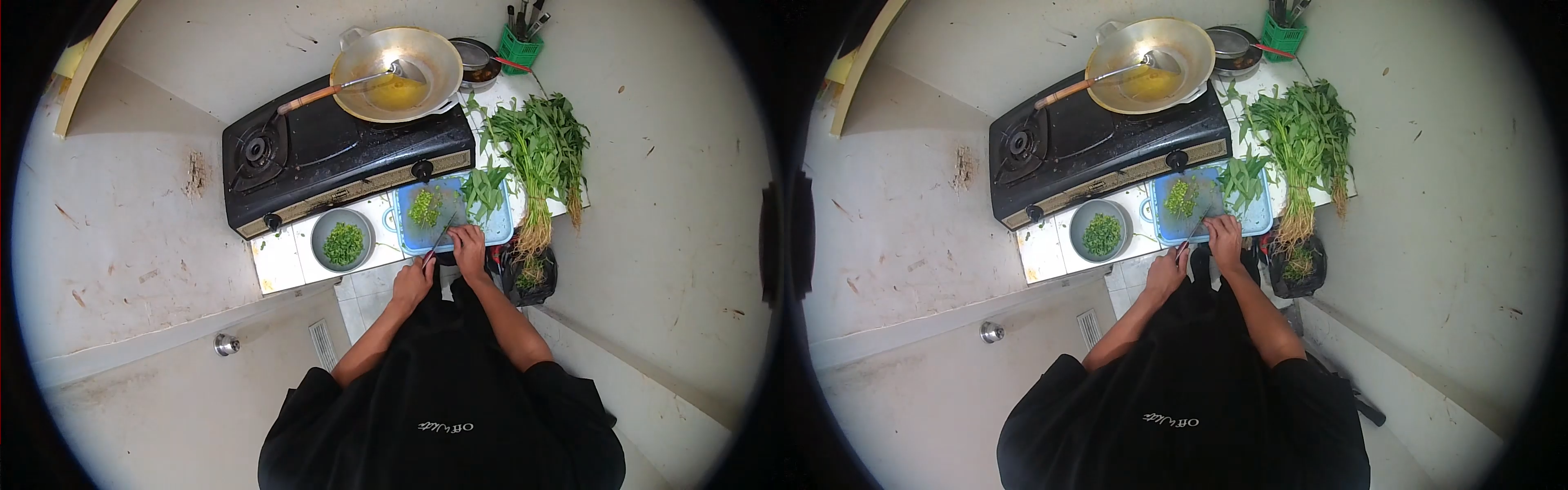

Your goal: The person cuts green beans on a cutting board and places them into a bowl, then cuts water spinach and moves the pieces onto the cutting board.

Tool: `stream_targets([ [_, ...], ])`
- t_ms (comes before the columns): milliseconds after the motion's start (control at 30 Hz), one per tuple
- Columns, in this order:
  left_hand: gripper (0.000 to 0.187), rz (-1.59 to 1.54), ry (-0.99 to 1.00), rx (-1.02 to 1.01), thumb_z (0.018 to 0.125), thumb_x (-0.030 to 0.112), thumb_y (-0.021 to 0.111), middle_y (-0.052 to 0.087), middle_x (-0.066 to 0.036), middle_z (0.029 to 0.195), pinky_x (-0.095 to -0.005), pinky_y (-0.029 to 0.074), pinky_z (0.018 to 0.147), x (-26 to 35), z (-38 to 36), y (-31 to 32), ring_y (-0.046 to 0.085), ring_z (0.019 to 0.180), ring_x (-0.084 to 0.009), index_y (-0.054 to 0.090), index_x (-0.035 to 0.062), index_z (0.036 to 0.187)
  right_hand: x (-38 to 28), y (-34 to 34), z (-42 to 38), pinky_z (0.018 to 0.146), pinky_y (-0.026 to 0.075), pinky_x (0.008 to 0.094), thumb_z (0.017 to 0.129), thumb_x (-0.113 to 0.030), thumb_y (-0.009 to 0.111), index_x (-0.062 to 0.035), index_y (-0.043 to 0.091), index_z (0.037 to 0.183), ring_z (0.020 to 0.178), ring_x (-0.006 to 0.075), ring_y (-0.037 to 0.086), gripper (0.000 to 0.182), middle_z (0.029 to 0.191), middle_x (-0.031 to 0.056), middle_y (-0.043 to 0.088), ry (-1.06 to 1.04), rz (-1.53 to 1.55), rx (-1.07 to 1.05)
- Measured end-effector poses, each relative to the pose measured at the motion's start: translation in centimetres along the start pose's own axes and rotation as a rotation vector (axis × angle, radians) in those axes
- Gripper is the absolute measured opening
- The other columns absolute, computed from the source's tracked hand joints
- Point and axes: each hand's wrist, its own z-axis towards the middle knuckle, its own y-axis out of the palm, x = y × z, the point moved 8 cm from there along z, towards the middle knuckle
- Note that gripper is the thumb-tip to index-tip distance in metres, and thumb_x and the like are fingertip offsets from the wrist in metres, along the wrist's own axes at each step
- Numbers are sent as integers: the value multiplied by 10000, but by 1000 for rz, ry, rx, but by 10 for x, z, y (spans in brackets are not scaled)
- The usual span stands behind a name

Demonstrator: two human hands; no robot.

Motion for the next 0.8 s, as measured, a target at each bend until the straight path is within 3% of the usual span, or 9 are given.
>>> stream_targets([
  [400,509,-45,1,-58,1039,427,503,658,-360,799,-605,531,732,-2,5,-1,662,807,-546,647,-60,1003,-3,-2,1,776,424,410,815,-12,686,-96,747,962,904,278,595,180,908,58,627,-19,8,-12],
  [500,486,-111,53,-29,1035,429,501,669,-354,819,-615,532,749,1,20,10,663,822,-547,645,-33,994,-3,-1,1,771,420,409,819,-13,685,-94,746,964,898,277,594,177,911,56,628,-7,-2,-17],
  [633,482,-105,26,-11,1033,431,504,669,-349,823,-606,537,729,10,36,17,667,797,-538,645,-29,1000,-2,1,-2,769,418,411,816,-13,683,-92,742,957,894,278,592,172,913,57,628,0,7,-18],
  [800,473,-13,-41,-1,1028,438,515,665,-326,766,-603,543,687,-5,-4,17,671,766,-531,646,-16,1003,2,2,-2,765,413,413,813,-4,679,-92,735,943,897,280,596,167,917,57,634,2,15,6],
])
